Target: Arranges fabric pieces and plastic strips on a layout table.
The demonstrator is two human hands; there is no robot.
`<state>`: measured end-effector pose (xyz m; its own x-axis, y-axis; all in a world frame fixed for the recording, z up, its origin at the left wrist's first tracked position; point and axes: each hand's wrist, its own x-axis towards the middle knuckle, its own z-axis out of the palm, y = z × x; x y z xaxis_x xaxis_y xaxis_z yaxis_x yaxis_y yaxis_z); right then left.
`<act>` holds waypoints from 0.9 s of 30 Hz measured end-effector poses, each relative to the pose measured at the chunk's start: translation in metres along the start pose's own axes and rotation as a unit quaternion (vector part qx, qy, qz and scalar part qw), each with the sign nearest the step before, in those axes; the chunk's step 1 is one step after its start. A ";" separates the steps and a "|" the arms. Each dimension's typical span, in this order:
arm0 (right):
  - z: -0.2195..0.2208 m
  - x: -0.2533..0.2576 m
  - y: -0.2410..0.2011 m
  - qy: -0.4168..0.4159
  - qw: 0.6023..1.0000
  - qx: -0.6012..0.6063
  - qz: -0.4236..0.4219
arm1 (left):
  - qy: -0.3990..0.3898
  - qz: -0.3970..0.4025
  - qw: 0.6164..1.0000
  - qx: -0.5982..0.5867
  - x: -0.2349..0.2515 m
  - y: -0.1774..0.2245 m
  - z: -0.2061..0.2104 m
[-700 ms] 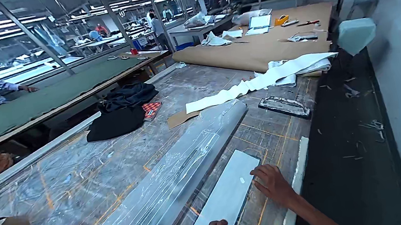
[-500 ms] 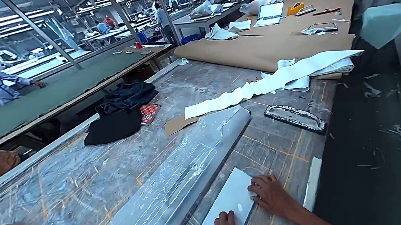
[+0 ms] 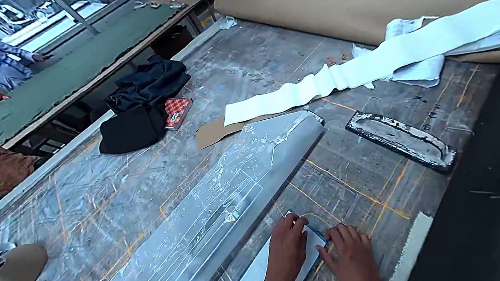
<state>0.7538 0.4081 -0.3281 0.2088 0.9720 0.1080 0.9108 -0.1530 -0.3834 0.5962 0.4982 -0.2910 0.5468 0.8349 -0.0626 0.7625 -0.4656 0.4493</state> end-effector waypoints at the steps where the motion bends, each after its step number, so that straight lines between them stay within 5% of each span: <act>1: 0.000 -0.001 -0.002 -0.001 1.000 0.003 0.002 | -0.027 0.019 0.999 -0.001 0.004 0.001 -0.001; 14: 0.003 -0.004 -0.006 -0.001 0.999 0.044 0.018 | -0.167 0.038 0.982 0.082 0.021 0.006 -0.008; 27: 0.006 -0.002 -0.008 0.005 0.999 0.048 0.025 | -0.067 0.063 0.995 0.036 0.008 -0.005 -0.001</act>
<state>0.7439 0.4085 -0.3312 0.2562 0.9619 0.0957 0.8615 -0.1823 -0.4738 0.5967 0.5078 -0.2923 0.6776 0.7238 -0.1305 0.7050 -0.5886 0.3956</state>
